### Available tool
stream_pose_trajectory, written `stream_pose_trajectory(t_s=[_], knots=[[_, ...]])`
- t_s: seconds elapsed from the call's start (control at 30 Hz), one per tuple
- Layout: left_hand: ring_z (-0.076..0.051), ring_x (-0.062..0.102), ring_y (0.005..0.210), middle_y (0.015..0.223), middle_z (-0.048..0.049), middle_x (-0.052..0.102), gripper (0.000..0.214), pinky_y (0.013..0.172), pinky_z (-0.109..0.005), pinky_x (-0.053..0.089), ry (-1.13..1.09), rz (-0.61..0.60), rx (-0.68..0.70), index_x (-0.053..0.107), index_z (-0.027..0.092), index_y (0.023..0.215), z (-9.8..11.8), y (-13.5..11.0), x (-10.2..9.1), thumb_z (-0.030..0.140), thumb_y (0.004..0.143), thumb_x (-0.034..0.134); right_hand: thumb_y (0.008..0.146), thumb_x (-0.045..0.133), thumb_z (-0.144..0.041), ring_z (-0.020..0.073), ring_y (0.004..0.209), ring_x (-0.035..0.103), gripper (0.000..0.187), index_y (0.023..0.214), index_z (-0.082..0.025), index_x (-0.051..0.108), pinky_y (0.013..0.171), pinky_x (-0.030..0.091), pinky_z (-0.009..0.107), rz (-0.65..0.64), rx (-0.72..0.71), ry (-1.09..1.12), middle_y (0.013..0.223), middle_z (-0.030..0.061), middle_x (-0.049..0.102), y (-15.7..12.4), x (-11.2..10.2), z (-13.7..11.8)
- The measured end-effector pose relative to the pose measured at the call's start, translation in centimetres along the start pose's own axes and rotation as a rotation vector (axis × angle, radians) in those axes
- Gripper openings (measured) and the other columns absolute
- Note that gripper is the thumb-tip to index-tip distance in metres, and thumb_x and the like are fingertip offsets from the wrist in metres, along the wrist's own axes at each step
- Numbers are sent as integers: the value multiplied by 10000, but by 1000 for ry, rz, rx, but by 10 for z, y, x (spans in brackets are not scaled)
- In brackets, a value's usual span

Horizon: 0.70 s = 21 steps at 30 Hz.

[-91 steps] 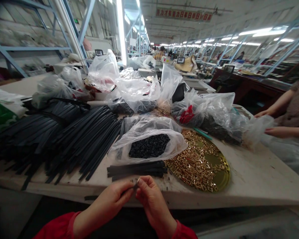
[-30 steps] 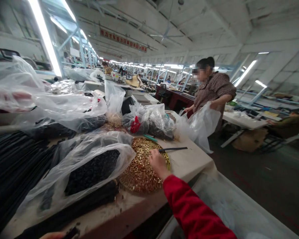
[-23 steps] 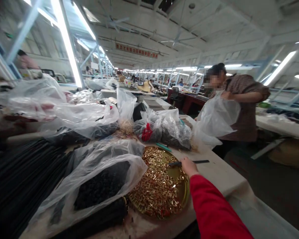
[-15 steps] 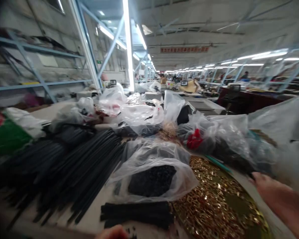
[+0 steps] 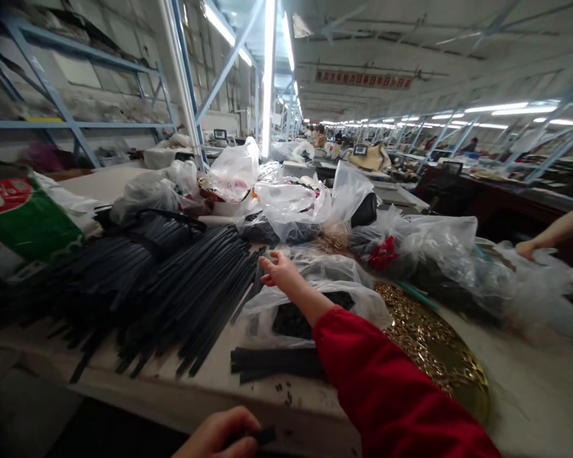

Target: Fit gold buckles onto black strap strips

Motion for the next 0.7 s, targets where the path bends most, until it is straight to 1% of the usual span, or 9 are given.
stream_pose_trajectory(t_s=[0.07,0.13,0.2,0.27,0.33,0.37,0.47,0.57,0.7], knots=[[-74,404,512,581,60,488,188,478,-167,298,-59,-11,-17,566,158,836,-12,3,-3,316,752,506,755,530,-396,85,483,553,240,854,-178,537,441,414,196,-11,-7,-107,715,9,614,-4,-19,16],[-65,365,430,522,74,463,230,423,-167,270,-117,-35,-59,534,155,863,-20,7,-3,356,766,481,752,528,-375,93,473,540,206,741,-174,571,452,406,202,-63,3,-240,621,-5,610,-20,-40,36],[-58,315,377,489,88,437,273,381,-170,232,-178,-13,-71,511,156,881,-22,13,-5,402,772,464,743,528,-335,110,460,528,192,650,-177,585,468,407,222,-114,25,-389,530,-20,585,-41,-57,59],[-54,302,362,493,91,432,315,371,-173,220,-238,26,-57,502,158,885,-21,19,-10,447,764,467,718,547,-257,138,527,548,127,634,-181,603,539,421,252,-118,27,-545,542,-15,589,-57,-67,80],[-53,329,377,524,81,462,345,388,-175,238,-286,47,-28,501,155,888,-20,26,-13,473,756,478,712,540,-190,171,680,579,91,706,-181,630,657,423,279,-105,14,-679,673,14,629,-65,-69,98],[-53,345,387,540,73,480,353,396,-176,246,-302,50,-14,502,153,889,-20,29,-15,479,755,482,720,529,-169,182,762,580,118,764,-181,639,710,412,283,-102,7,-732,763,31,639,-66,-66,106],[-56,374,396,552,62,504,362,396,-175,245,-336,54,-11,500,151,881,-21,35,-17,488,750,486,741,514,-136,188,867,567,198,889,-191,633,764,382,274,-117,6,-847,938,62,610,-61,-52,123],[-51,367,379,538,71,492,385,382,-170,241,-401,64,-65,488,156,879,-20,36,-18,509,727,492,724,531,-107,196,834,569,192,864,-193,631,730,371,276,-124,17,-908,925,71,582,-52,-42,133],[-34,377,401,567,65,508,363,404,-155,246,-473,95,-104,490,154,876,-9,32,-21,483,723,502,733,549,-161,192,795,559,90,782,-187,620,704,365,279,-108,11,-875,851,58,563,-47,-46,135]])
Point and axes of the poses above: each hand's wrist, its own y-axis towards the middle knuckle, its own x-axis out of the palm, z = x × y, the point moved 7 cm from there along y, towards the middle knuckle
